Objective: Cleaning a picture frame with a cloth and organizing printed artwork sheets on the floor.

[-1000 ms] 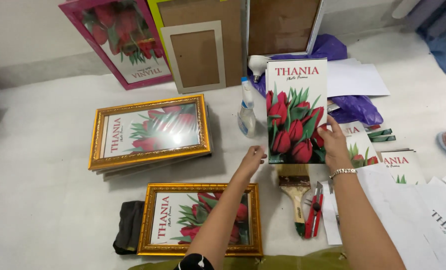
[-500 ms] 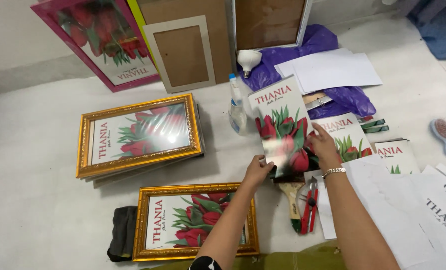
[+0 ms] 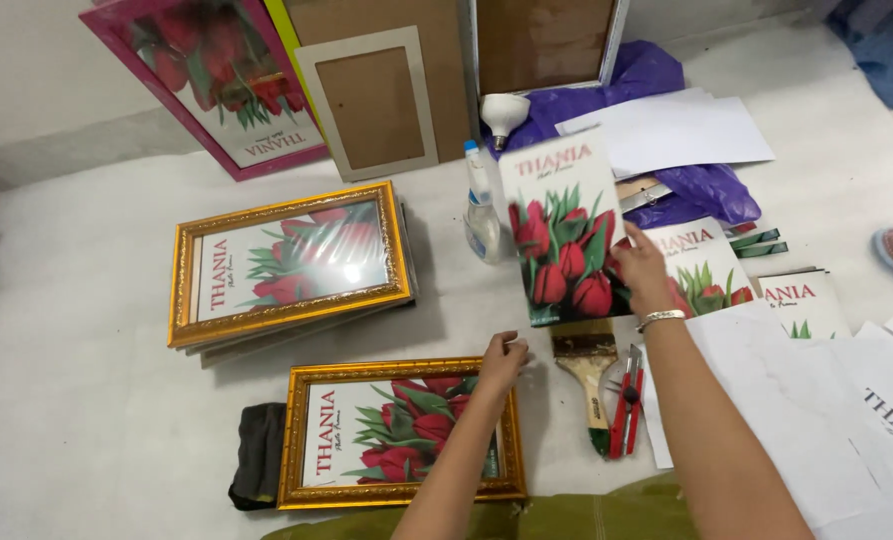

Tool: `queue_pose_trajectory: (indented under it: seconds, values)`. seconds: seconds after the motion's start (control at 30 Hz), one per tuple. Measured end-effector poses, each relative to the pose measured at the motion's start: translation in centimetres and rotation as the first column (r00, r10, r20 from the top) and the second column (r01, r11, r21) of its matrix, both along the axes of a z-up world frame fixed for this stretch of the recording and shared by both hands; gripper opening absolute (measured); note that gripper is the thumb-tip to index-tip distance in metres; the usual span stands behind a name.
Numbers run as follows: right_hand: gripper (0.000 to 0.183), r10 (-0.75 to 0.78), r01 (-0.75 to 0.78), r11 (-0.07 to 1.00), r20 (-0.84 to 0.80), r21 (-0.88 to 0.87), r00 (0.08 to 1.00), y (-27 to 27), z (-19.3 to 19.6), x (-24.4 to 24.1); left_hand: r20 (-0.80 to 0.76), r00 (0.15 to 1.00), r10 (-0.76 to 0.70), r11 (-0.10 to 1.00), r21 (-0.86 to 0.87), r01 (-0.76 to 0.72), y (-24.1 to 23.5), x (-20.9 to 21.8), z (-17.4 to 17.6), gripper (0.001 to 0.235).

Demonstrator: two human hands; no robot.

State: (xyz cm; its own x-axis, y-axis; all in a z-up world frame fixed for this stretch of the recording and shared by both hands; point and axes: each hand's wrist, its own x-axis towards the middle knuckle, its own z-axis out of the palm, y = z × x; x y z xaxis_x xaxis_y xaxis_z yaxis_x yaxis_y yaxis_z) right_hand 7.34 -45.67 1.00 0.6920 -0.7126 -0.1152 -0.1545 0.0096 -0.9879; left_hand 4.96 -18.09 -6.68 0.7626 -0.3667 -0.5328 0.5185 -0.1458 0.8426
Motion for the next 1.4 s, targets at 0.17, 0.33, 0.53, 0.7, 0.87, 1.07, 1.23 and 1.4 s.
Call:
queue_pose_trajectory:
  seconds: [0.17,0.33,0.53,0.7,0.87,1.07,1.23,1.4]
  values:
    - [0.049,-0.119,-0.206,0.802,-0.489,-0.56,0.864,-6.1,-12.2,1.5,0.124,0.981,-0.152,0.977,0.172,0.13,1.0,-0.6,2.6,0.063]
    - [0.059,-0.309,-0.218,0.618,-0.488,-0.755,0.817,-10.1,-6.7,-3.4,0.163,0.964,-0.209,0.955,0.246,0.165,-0.4,-0.1,0.3,0.07]
    - [0.092,-0.352,-0.179,0.817,-0.72,-0.548,0.597,-14.3,-4.9,-10.5,0.194,0.973,-0.127,0.962,0.263,0.073,-3.7,0.3,-2.1,0.076]
    - [0.047,-0.329,-0.182,0.783,-0.644,-0.595,0.69,-24.3,-15.1,-11.8,0.237,0.97,-0.057,0.966,0.259,-0.006,-5.7,0.6,1.8,0.081]
    - [0.034,-0.257,0.236,0.94,-0.058,-0.247,0.965,-14.8,8.4,-12.6,0.597,0.799,-0.073,0.918,0.354,-0.18,-7.4,-1.7,3.7,0.069]
    - [0.017,-0.152,0.248,0.946,0.387,-0.211,0.91,-7.7,15.9,-13.3,0.755,0.648,-0.099,0.988,0.151,-0.024,-10.9,-3.2,9.9,0.086]
    - [0.022,-0.101,0.137,0.987,0.334,-0.088,0.937,-1.3,14.0,-11.2,0.406,0.868,-0.286,0.957,0.16,0.241,-9.5,-4.5,12.2,0.084]
    - [0.062,-0.055,0.051,0.996,-0.053,-0.073,0.997,-0.2,10.5,-12.6,0.277,0.959,0.051,0.983,0.156,-0.097,-7.3,-4.3,7.2,0.084]
